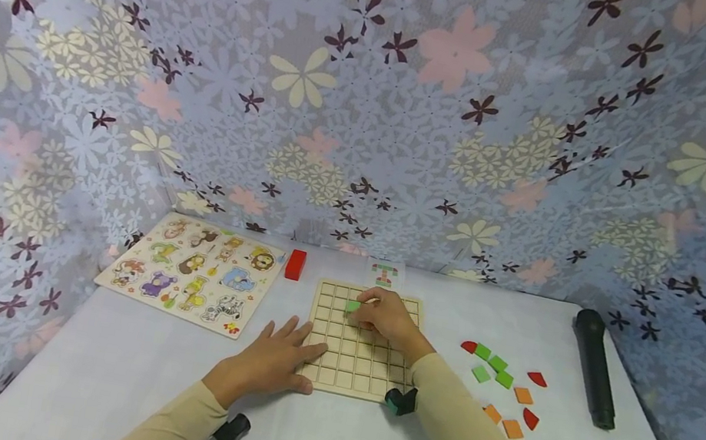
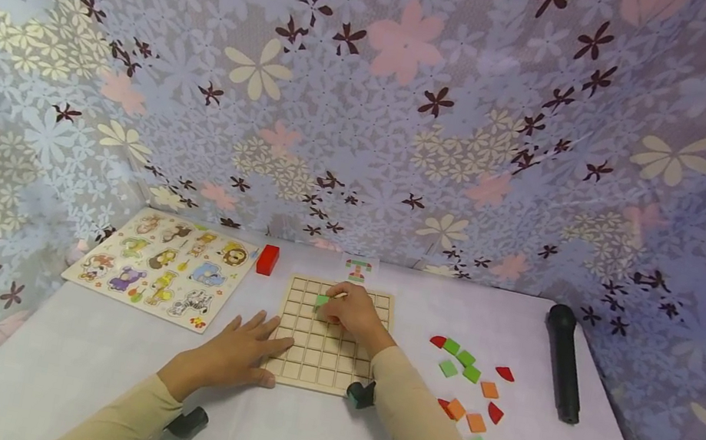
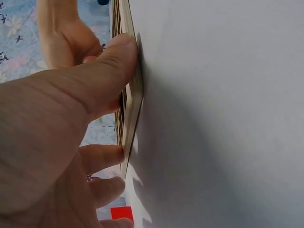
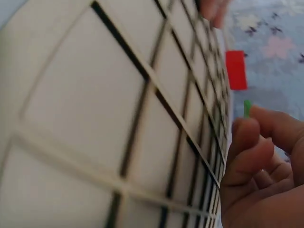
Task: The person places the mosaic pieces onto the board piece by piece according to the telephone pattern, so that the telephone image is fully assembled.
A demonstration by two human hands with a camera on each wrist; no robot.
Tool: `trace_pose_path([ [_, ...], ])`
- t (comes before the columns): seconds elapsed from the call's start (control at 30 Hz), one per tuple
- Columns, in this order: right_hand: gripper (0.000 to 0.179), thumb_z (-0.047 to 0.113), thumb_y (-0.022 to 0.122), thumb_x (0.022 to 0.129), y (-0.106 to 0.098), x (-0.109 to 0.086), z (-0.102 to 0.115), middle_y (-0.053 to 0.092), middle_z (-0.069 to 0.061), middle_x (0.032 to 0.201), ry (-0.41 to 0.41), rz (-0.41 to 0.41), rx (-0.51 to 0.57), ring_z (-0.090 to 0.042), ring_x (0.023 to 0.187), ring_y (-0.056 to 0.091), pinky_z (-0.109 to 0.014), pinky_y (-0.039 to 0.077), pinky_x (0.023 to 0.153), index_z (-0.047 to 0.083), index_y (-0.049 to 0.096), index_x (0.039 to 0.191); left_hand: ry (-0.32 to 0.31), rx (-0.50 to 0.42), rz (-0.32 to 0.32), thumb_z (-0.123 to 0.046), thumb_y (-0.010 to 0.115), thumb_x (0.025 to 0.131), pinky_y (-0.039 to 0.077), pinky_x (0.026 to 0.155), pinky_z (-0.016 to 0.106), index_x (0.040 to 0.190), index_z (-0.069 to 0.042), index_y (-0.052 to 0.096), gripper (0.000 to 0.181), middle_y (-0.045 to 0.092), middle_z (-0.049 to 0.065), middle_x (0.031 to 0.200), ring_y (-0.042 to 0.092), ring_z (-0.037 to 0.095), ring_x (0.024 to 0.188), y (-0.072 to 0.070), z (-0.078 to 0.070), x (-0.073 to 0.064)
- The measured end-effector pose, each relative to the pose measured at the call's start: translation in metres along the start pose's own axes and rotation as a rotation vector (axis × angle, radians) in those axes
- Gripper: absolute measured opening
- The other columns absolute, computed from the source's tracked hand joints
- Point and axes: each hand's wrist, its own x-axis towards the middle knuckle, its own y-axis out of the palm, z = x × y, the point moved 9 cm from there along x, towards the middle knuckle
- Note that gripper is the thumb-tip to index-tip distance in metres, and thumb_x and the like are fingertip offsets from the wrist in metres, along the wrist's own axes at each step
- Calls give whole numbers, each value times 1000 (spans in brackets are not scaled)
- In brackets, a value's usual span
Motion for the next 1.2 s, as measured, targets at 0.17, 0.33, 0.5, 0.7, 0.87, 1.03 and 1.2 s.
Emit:
trace_pose_path([
  [0.17, 25, 16, 76, 90, 18, 6, 4, 65, -7, 100, -19, 4, -200, -21, 82, 60, -35, 51, 71, 11, 68, 113, -5, 18, 3, -53, 71, 89, 23, 115, 72, 151, -23, 52, 72, 34, 21, 162, 23, 47, 152, -1, 0, 0],
  [0.33, 25, 15, 78, 87, 26, 7, 10, 65, -5, 104, -46, -10, -334, -21, 92, 59, -38, 51, 79, 10, 70, 111, -4, 25, 5, -53, 71, 89, 23, 115, 72, 151, -23, 52, 71, 34, 22, 162, 24, 48, 151, -1, -1, 0],
  [0.5, 25, 12, 79, 86, 29, 7, 14, 65, -5, 103, -54, -24, -359, -21, 92, 60, -39, 52, 81, 10, 72, 110, -3, 40, 3, -54, 70, 89, 25, 115, 71, 150, -23, 53, 71, 35, 22, 162, 25, 48, 151, 1, -1, 1],
  [0.7, 25, 11, 80, 85, 30, 6, 16, 67, -5, 104, -46, -53, -389, -20, 91, 61, -40, 53, 82, 10, 73, 109, 9, 55, 1, -54, 70, 90, 26, 115, 69, 150, -22, 53, 71, 35, 23, 161, 27, 47, 150, 2, 0, 3],
  [0.87, 26, 11, 80, 85, 30, 6, 18, 68, -5, 108, -38, -69, -431, -20, 91, 61, -41, 53, 82, 10, 73, 109, 10, 65, 8, -55, 69, 90, 26, 115, 70, 151, -22, 52, 71, 36, 23, 161, 27, 46, 151, 2, 0, 4],
  [1.03, 30, 13, 80, 86, 31, 6, 18, 69, -6, 110, -20, -44, -433, -22, 97, 64, -43, 54, 87, 12, 72, 115, 5, 68, 13, -54, 70, 90, 26, 115, 70, 150, -22, 53, 71, 36, 23, 160, 27, 45, 151, 1, -1, 4],
  [1.2, 51, 18, 76, 91, 12, -3, 23, 67, -9, 107, -35, 22, -227, -19, 87, 63, -40, 54, 77, 10, 60, 139, -4, 54, 22, -53, 70, 90, 24, 116, 70, 151, -22, 52, 71, 35, 23, 161, 25, 45, 152, 0, -2, 3],
])
